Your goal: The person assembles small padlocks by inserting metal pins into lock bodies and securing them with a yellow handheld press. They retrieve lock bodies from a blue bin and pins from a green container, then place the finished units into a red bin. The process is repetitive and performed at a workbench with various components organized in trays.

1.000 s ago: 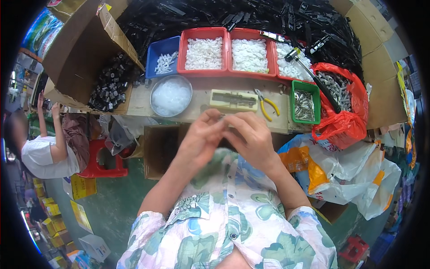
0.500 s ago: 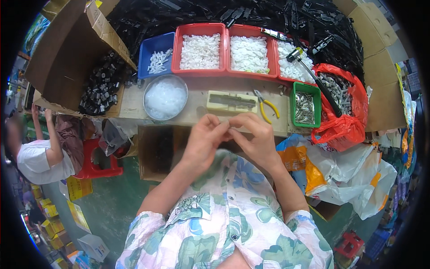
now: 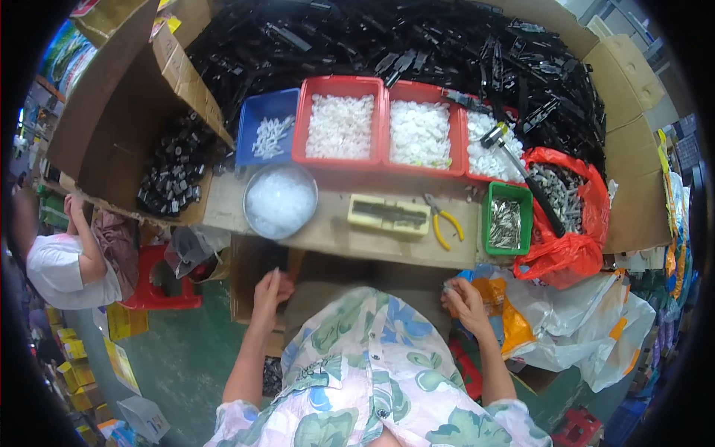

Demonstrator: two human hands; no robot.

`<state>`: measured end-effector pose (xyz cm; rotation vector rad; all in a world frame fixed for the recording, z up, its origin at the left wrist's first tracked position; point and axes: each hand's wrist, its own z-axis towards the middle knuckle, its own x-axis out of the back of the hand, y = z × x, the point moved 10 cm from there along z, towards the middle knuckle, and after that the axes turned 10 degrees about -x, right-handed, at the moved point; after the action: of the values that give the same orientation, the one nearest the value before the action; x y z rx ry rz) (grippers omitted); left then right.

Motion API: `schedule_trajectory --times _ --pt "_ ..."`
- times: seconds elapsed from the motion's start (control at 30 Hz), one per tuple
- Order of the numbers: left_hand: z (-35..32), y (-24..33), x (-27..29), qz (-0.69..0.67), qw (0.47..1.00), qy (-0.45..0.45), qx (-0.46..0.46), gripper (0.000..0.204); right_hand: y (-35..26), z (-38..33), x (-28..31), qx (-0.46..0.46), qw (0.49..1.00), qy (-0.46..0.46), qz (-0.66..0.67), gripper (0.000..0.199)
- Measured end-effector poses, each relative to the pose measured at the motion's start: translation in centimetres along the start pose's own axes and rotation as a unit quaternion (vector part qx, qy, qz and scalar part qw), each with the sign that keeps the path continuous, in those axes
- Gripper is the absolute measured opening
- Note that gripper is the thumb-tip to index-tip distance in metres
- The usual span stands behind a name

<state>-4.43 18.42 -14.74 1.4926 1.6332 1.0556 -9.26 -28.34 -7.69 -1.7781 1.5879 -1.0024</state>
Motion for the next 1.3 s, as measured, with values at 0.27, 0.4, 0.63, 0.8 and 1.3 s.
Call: schedule_trajectory --times 0.27,0.4,0.63,0.8,1.3 --pt "-0.4 -33.6 7.8 -0.047 0.963 -0.007 0.266 0.059 27.0 7.4 2.0 -0.305 0.938 0.136 -0.087 0.025" --pt "-0.7 -34.0 5.3 -0.025 0.943 0.020 0.333 0.058 29.0 8.1 -0.3 -0.329 0.931 0.155 -0.038 0.024" --pt "3.4 -26.0 3.9 0.028 0.924 0.045 0.378 0.058 26.3 8.1 -2.3 -0.400 0.900 0.171 0.014 0.022" --pt "6.8 -22.9 3.6 0.039 0.935 0.038 0.351 0.057 23.3 9.9 -1.0 -0.368 0.911 0.186 0.024 0.021" --pt "14.7 -16.4 4.3 0.015 0.999 0.024 0.027 0.056 15.1 9.7 5.3 -0.024 0.968 0.248 0.016 0.019"
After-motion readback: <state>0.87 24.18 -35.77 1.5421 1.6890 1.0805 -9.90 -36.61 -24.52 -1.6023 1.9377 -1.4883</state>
